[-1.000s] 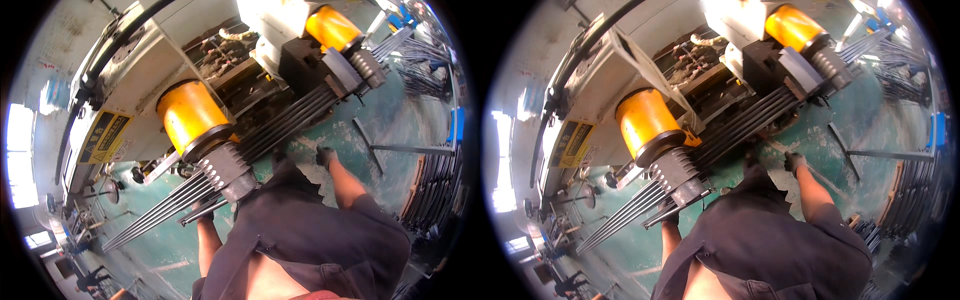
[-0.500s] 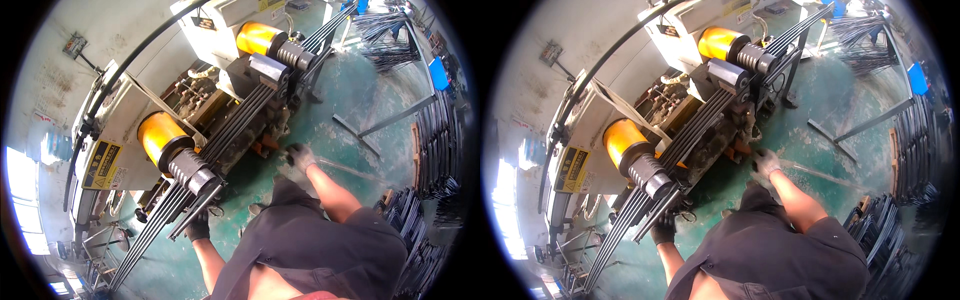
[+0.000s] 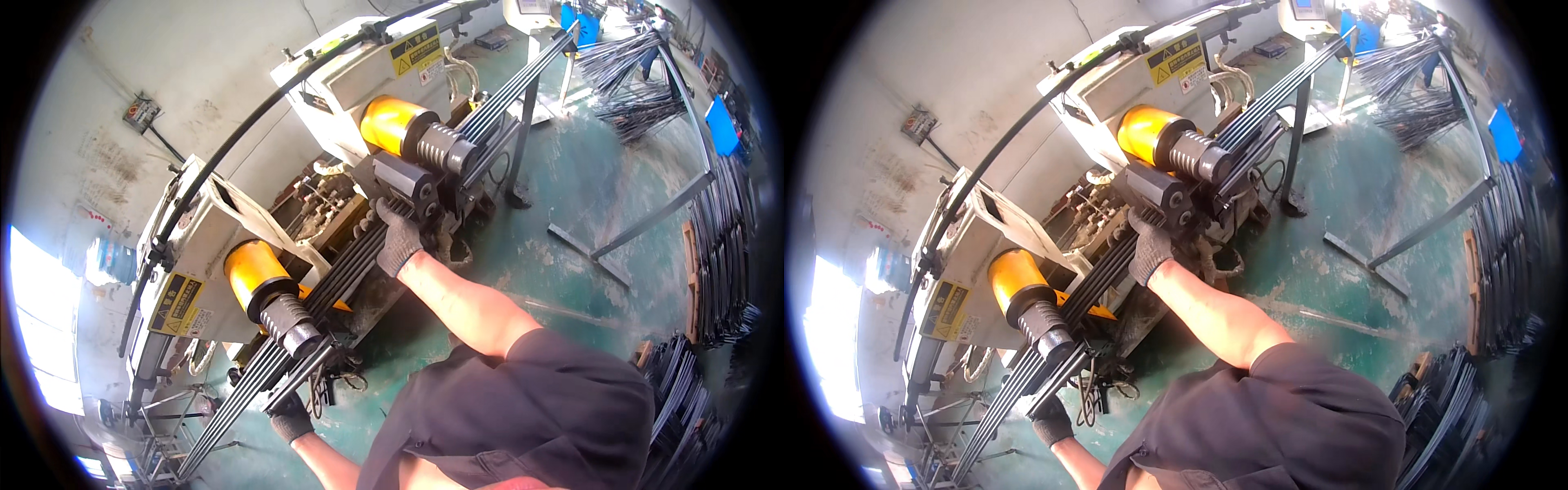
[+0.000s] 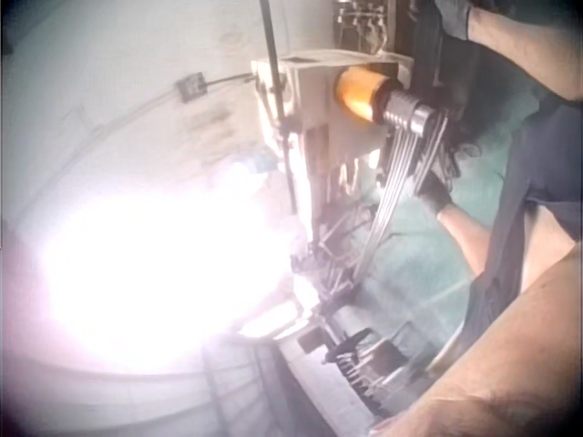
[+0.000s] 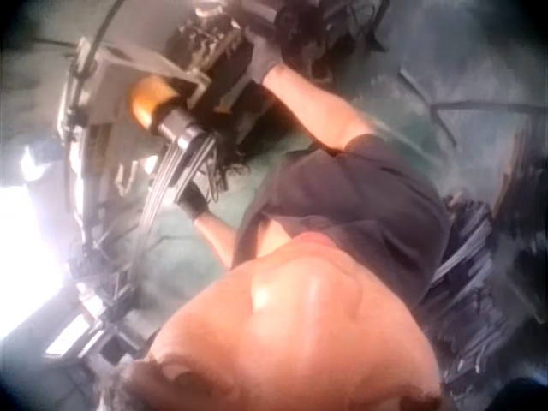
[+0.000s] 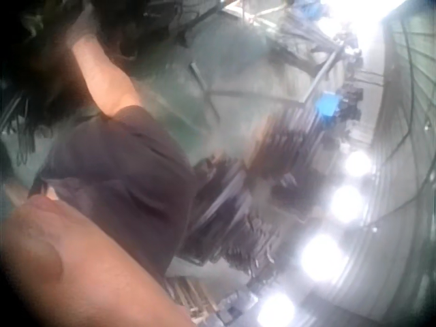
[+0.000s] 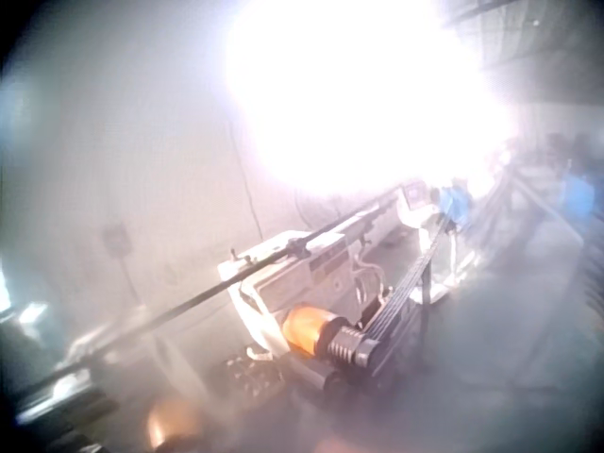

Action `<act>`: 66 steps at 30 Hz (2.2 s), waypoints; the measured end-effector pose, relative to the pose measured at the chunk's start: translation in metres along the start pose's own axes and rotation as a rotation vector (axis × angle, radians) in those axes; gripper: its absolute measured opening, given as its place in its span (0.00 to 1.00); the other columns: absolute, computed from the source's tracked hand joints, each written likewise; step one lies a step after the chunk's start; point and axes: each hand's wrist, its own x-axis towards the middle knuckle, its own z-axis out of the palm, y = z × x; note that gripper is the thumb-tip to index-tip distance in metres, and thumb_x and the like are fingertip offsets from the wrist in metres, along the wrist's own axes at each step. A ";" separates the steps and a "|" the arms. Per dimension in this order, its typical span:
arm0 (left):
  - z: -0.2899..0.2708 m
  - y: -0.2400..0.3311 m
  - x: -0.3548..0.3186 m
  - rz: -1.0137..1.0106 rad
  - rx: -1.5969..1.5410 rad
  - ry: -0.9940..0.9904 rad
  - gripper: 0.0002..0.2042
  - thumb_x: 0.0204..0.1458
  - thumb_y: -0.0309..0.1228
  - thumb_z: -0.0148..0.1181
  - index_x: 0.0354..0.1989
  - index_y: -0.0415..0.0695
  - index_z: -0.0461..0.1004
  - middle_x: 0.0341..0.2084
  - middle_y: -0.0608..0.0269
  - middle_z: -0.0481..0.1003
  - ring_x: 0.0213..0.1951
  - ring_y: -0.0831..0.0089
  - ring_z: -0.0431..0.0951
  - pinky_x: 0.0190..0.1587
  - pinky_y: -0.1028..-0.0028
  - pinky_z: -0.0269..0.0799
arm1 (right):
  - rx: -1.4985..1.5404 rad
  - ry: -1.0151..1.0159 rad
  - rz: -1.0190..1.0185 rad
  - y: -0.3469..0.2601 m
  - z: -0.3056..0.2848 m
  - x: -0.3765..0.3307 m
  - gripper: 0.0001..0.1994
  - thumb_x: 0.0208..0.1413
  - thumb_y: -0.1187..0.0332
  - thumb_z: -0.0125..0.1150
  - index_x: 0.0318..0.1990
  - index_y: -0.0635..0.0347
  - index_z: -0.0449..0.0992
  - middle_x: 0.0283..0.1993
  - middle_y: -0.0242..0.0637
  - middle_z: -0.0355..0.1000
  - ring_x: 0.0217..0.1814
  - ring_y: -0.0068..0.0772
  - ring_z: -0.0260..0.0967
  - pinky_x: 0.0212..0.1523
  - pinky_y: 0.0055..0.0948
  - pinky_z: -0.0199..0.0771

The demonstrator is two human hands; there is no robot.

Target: The person repeatedly picks up bundles of straight metal rods from the floor and feeds them into a bending machine. After the machine bends the rods, the person removes the finished U-shaped pieces and stacks them on the floor.

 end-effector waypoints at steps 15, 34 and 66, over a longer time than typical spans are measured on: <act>-0.170 0.092 0.085 -0.020 -0.722 0.080 0.19 0.73 0.44 0.47 0.55 0.41 0.75 0.47 0.58 0.81 0.48 0.62 0.82 0.54 0.62 0.77 | 0.035 0.115 0.018 0.016 -0.033 0.041 0.08 0.69 0.64 0.62 0.40 0.57 0.75 0.27 0.29 0.66 0.27 0.31 0.67 0.34 0.39 0.76; -0.051 0.396 0.041 0.524 -0.387 0.426 0.21 0.68 0.31 0.55 0.67 0.37 0.66 0.48 0.57 0.77 0.44 0.69 0.78 0.44 0.76 0.77 | -0.081 0.002 -0.090 0.012 -0.005 0.007 0.09 0.69 0.63 0.62 0.40 0.59 0.75 0.26 0.30 0.66 0.26 0.31 0.66 0.33 0.39 0.75; 0.037 0.499 0.031 0.819 0.129 0.069 0.20 0.62 0.31 0.62 0.59 0.33 0.72 0.38 0.56 0.81 0.41 0.71 0.82 0.48 0.72 0.76 | -0.155 0.007 -0.118 0.017 -0.029 0.033 0.10 0.70 0.61 0.60 0.38 0.56 0.73 0.27 0.29 0.65 0.28 0.30 0.66 0.35 0.39 0.74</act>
